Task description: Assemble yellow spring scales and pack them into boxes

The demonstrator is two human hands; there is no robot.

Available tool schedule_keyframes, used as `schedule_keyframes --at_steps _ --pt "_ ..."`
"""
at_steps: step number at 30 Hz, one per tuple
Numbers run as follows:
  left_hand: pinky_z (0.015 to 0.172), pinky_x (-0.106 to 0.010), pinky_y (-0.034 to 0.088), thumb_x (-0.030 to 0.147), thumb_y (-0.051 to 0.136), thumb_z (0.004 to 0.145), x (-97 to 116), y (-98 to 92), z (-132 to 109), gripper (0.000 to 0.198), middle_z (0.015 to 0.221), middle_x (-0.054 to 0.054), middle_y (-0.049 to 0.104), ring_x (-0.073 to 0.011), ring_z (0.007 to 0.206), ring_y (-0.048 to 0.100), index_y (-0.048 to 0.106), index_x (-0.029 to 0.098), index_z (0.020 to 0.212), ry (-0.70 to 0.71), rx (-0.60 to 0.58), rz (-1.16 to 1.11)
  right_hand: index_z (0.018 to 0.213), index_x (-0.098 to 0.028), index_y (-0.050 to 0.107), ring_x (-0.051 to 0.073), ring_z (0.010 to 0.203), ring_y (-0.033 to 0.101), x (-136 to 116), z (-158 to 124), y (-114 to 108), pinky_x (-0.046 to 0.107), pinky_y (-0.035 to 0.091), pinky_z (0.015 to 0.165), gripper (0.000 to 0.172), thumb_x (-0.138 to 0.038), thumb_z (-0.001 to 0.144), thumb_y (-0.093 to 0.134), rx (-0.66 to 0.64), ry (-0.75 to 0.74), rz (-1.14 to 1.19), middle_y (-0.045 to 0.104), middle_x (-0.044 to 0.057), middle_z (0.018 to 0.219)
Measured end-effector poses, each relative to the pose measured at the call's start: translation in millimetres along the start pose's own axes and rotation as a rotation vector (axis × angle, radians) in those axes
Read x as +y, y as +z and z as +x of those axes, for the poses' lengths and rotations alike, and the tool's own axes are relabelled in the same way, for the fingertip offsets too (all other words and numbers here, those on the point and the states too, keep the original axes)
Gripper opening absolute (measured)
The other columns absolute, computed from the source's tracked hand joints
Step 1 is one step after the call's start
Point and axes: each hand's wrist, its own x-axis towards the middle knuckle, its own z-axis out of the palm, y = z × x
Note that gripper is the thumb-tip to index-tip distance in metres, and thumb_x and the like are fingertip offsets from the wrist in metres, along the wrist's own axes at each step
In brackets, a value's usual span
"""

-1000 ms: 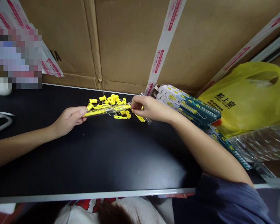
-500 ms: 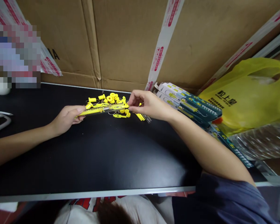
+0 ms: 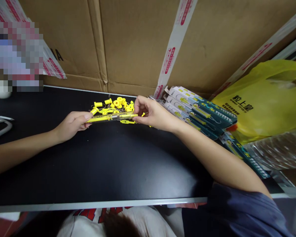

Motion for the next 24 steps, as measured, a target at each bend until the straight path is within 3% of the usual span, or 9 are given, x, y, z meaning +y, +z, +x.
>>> schedule_keyframes --at_steps 7,13,18,24 --pt "0.041 -0.021 0.022 0.038 0.047 0.079 4.3 -1.9 0.8 0.031 0.053 0.003 0.035 -0.0057 0.044 0.028 0.041 0.019 0.056 -0.031 -0.007 -0.109 0.085 -0.021 0.047 0.013 0.073 0.063 -9.0 -1.5 -2.3 0.027 0.052 0.062 0.034 -0.032 0.073 0.077 -0.006 0.013 0.058 0.063 0.0 0.079" --pt "0.04 -0.023 0.019 0.037 0.045 0.081 5.0 -2.8 0.5 0.031 0.052 0.003 0.034 -0.0068 0.043 0.027 0.041 0.02 0.056 -0.055 -0.011 -0.151 0.087 -0.019 0.054 0.013 0.069 0.064 -13.9 -3.0 -4.5 0.028 0.053 0.063 0.028 -0.037 0.079 0.074 0.011 0.021 0.034 0.066 0.002 0.074" --pt "0.04 -0.023 0.019 0.038 0.048 0.079 2.6 -3.2 0.3 0.031 0.054 0.002 0.038 -0.0069 0.044 0.03 0.046 0.019 0.056 -0.064 -0.018 -0.146 0.088 -0.017 0.058 0.012 0.065 0.064 -16.0 -2.8 -2.8 0.026 0.053 0.061 0.027 -0.038 0.08 0.072 0.026 0.0 0.029 0.068 0.003 0.072" --pt "0.04 -0.023 0.019 0.037 0.045 0.086 -3.6 -4.5 0.9 0.031 0.052 0.004 0.033 -0.0072 0.044 0.026 0.058 0.016 0.066 -0.036 -0.062 -0.171 0.082 -0.017 0.059 0.012 0.061 0.064 -12.1 -0.9 1.3 0.027 0.054 0.06 0.029 -0.04 0.076 0.076 0.098 0.004 0.081 0.068 0.002 0.068"
